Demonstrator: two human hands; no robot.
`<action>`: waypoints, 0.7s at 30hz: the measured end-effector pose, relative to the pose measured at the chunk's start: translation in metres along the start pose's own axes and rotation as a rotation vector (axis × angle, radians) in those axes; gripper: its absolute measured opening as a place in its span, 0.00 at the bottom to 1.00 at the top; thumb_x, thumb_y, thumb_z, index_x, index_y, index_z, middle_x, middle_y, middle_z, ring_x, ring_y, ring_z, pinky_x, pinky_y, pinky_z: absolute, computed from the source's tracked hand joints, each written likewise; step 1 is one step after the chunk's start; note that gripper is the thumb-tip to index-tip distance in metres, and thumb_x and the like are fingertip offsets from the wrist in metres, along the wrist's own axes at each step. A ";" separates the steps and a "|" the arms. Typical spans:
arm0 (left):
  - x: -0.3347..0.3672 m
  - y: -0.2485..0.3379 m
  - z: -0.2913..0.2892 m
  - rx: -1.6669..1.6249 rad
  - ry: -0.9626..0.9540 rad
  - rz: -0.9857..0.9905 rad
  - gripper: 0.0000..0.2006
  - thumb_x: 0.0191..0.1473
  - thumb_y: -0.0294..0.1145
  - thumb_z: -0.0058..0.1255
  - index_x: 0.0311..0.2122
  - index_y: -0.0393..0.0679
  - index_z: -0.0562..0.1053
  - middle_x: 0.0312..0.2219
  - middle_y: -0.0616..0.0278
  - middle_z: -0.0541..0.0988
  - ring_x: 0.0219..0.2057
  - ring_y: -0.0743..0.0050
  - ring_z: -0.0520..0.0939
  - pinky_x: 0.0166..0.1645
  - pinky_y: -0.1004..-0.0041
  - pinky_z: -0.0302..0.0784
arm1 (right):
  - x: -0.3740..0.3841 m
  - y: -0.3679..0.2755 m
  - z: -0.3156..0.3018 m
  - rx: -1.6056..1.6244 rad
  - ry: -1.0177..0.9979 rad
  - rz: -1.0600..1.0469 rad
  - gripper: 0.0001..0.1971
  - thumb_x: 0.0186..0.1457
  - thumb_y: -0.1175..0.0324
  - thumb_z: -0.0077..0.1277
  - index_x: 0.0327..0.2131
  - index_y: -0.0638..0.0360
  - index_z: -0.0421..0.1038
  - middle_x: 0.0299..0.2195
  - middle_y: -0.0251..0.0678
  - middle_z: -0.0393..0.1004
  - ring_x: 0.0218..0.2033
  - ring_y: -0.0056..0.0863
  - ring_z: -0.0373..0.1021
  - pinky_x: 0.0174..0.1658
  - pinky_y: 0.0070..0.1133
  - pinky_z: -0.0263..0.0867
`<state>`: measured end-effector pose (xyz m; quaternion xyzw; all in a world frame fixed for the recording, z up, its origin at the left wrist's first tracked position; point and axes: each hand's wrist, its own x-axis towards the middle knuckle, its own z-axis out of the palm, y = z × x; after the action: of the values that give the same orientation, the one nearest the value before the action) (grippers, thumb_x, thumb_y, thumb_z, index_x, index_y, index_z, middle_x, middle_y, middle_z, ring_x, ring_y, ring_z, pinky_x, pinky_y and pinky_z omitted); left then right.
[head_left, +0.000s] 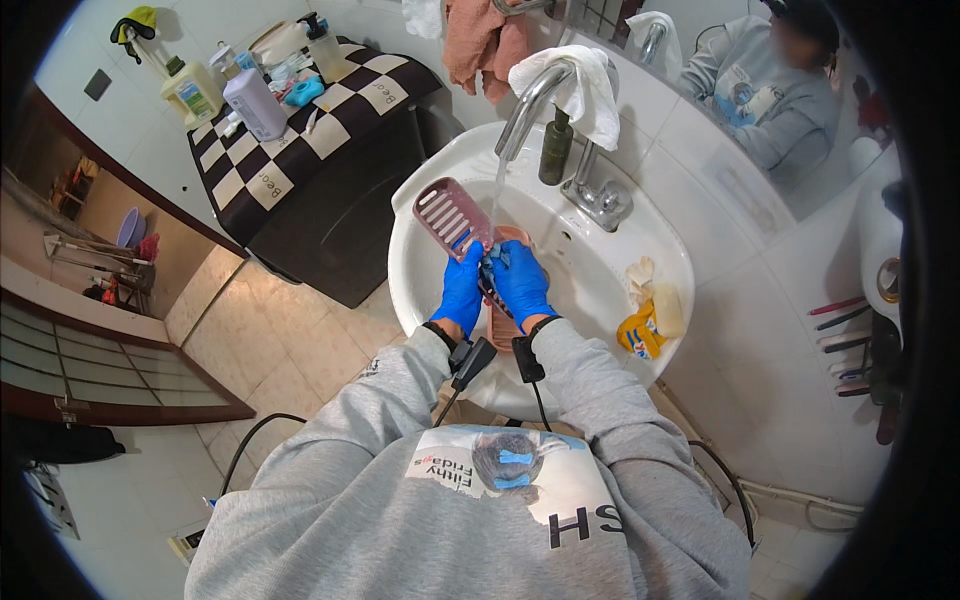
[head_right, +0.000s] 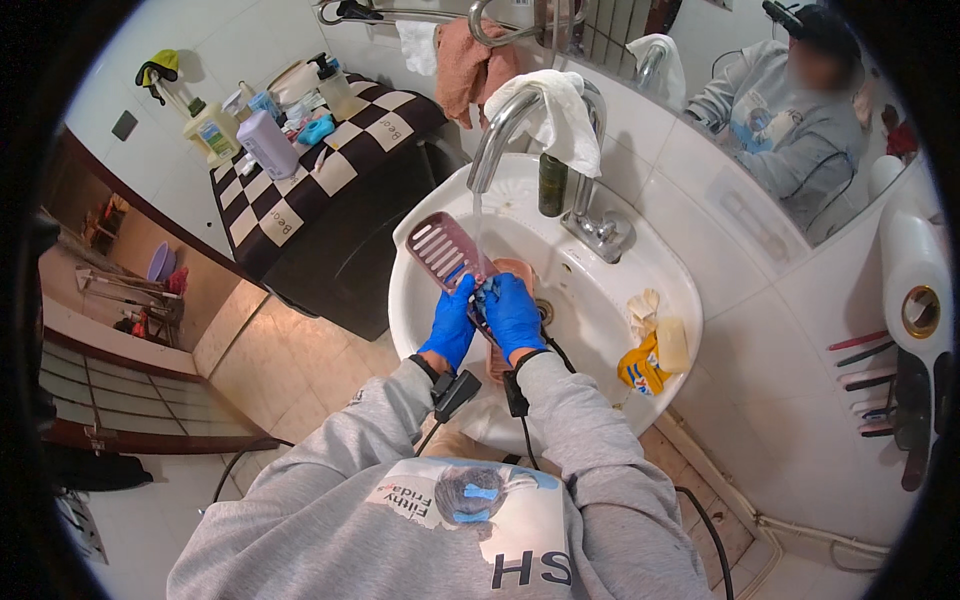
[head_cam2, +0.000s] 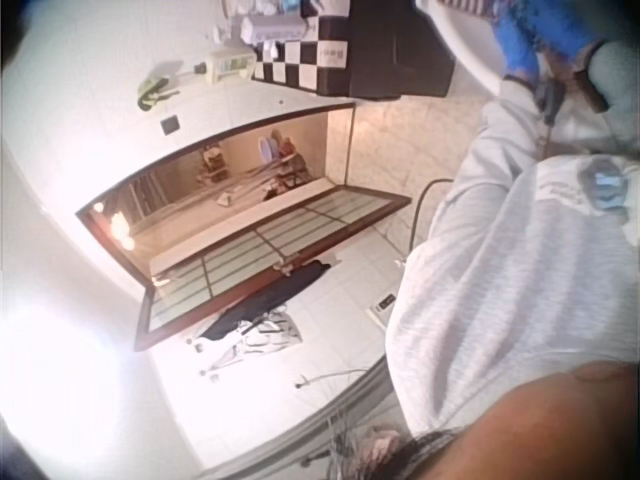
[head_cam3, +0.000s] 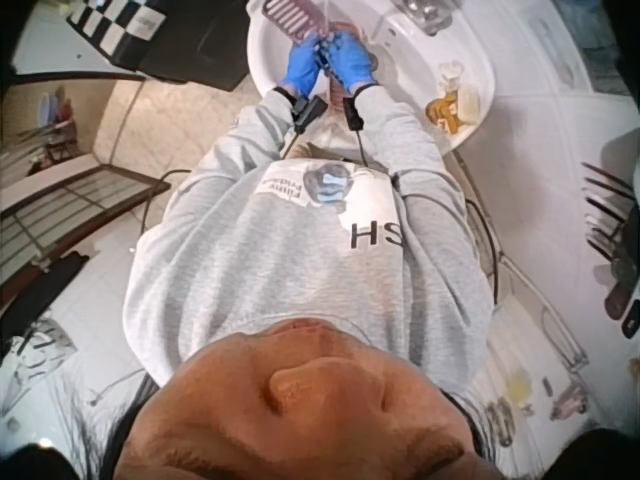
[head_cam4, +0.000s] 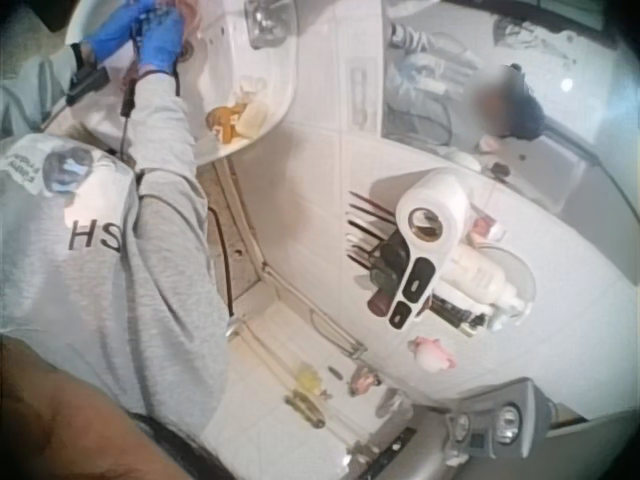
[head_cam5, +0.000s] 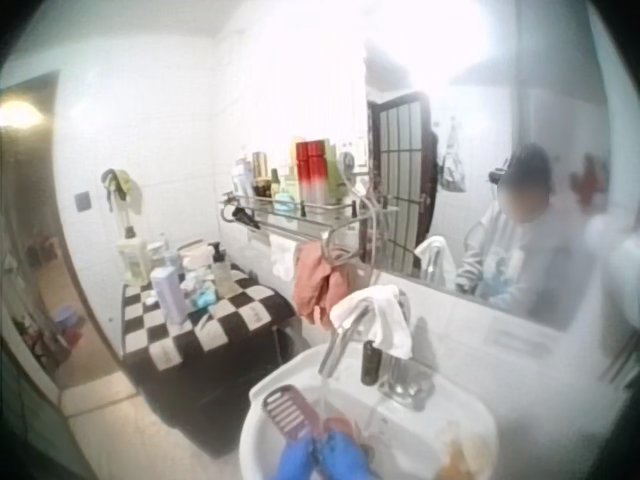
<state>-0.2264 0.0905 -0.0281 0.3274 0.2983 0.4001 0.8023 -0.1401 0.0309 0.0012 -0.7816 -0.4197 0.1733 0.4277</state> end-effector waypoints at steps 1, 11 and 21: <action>0.000 0.001 0.000 0.028 -0.018 -0.003 0.19 0.55 0.41 0.44 0.50 0.45 0.64 0.39 0.63 0.72 0.39 0.74 0.73 0.44 0.74 0.69 | -0.002 0.001 0.001 0.047 -0.008 0.072 0.10 0.50 0.65 0.46 0.34 0.61 0.67 0.29 0.45 0.72 0.31 0.42 0.70 0.35 0.29 0.65; 0.001 0.009 0.002 -0.149 0.059 -0.243 0.21 0.55 0.49 0.41 0.50 0.51 0.63 0.42 0.63 0.72 0.41 0.63 0.72 0.45 0.66 0.70 | -0.002 -0.008 -0.048 0.047 -0.109 0.205 0.13 0.49 0.64 0.46 0.39 0.56 0.67 0.32 0.43 0.73 0.34 0.38 0.71 0.37 0.28 0.65; 0.002 -0.005 0.025 -0.267 -0.079 -0.358 0.25 0.55 0.53 0.37 0.50 0.45 0.64 0.44 0.58 0.71 0.43 0.61 0.71 0.48 0.62 0.67 | 0.040 0.006 -0.008 0.155 0.078 0.044 0.15 0.52 0.61 0.47 0.37 0.62 0.61 0.29 0.46 0.70 0.31 0.38 0.68 0.37 0.29 0.64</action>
<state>-0.2046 0.0832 -0.0170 0.1757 0.2645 0.2743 0.9077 -0.1083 0.0571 0.0042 -0.7614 -0.3708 0.1842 0.4989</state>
